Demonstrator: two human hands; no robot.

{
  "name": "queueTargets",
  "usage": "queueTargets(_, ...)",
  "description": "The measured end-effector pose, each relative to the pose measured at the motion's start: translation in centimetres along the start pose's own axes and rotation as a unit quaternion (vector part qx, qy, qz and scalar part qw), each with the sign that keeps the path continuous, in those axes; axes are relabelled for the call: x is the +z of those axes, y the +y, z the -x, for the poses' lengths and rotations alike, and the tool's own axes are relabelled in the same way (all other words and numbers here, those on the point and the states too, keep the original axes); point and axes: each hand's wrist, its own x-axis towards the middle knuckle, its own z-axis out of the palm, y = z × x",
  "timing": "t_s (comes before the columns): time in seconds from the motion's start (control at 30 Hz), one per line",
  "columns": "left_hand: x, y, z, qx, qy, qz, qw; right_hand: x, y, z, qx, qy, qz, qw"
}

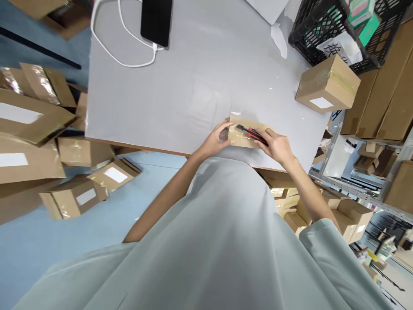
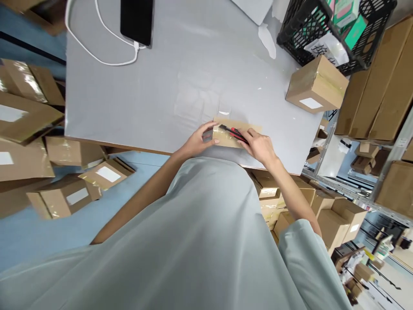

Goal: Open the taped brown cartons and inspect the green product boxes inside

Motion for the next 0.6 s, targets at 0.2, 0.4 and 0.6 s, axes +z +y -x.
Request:
queueTargets(0.2,0.2,-0.3,0.1,-0.005,-0.003,0.015,1.000,-0.8,-0.6,-2.4,-0.081,-0.066,0.119,0.987)
queueTargets(0.4,0.4,-0.6,0.0,0.007,0.001,0.012,1.000,-1.6,-0.6,-2.9,-0.102,-0.067,0.133,0.984)
queueTargets(0.6,0.4,-0.7,-0.1,0.014,0.005,0.018,1.000,-1.7,-1.0,-3.1,-0.107,-0.059,0.146,0.982)
